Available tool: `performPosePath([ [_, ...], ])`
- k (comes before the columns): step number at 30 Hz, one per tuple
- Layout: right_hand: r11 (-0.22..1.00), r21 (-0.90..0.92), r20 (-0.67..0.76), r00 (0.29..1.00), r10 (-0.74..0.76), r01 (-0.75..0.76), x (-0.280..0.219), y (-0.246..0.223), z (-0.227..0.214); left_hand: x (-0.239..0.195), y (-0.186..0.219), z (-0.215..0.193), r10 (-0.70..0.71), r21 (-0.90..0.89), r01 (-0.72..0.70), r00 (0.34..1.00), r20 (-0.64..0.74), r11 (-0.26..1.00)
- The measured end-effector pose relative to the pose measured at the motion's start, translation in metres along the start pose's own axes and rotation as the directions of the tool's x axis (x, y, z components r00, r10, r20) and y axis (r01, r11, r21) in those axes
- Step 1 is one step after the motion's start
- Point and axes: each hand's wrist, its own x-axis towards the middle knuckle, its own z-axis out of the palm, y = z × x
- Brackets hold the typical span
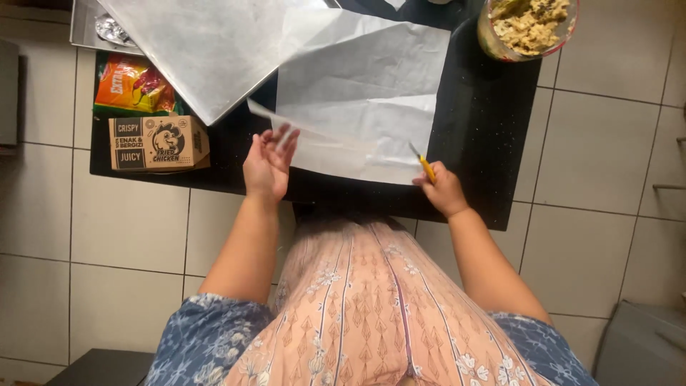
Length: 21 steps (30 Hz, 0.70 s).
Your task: Cutting parchment paper to size and lining a metal baking tray, then cleaning a kitchen scale.
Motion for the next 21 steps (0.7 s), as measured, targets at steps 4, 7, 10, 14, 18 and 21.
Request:
performPosePath([
  [4,0.994,-0.015,0.014,0.994,0.108,-0.108,0.014,-0.002,-0.011,0.010,-0.027,-0.009,0.362,0.838,-0.514,0.827,0.429,0.180],
  [7,0.989,-0.081,-0.019,0.992,0.124,-0.125,0.019,0.002,-0.012,-0.005,-0.036,-0.002,-0.108,0.501,-0.721,0.614,0.782,-0.478],
  [10,0.952,-0.165,-0.069,0.966,0.249,-0.257,0.021,0.012,-0.014,-0.005,-0.052,-0.031,-0.542,0.278,-0.794,0.582,0.606,-0.540],
  [14,0.930,-0.258,-0.278,0.942,0.188,-0.262,0.017,0.035,-0.022,-0.006,-0.052,-0.057,-0.644,0.213,-0.772,0.623,0.443,-0.599],
  [18,0.928,-0.308,-0.552,0.834,0.004,-0.208,0.006,0.006,-0.019,-0.020,-0.065,-0.046,-0.640,0.233,-0.758,0.643,0.421,-0.609],
  [21,0.969,-0.188,-0.451,0.891,0.057,-0.157,0.000,-0.009,0.020,-0.025,-0.082,-0.052,-0.588,0.146,-0.747,0.614,0.527,-0.649],
])
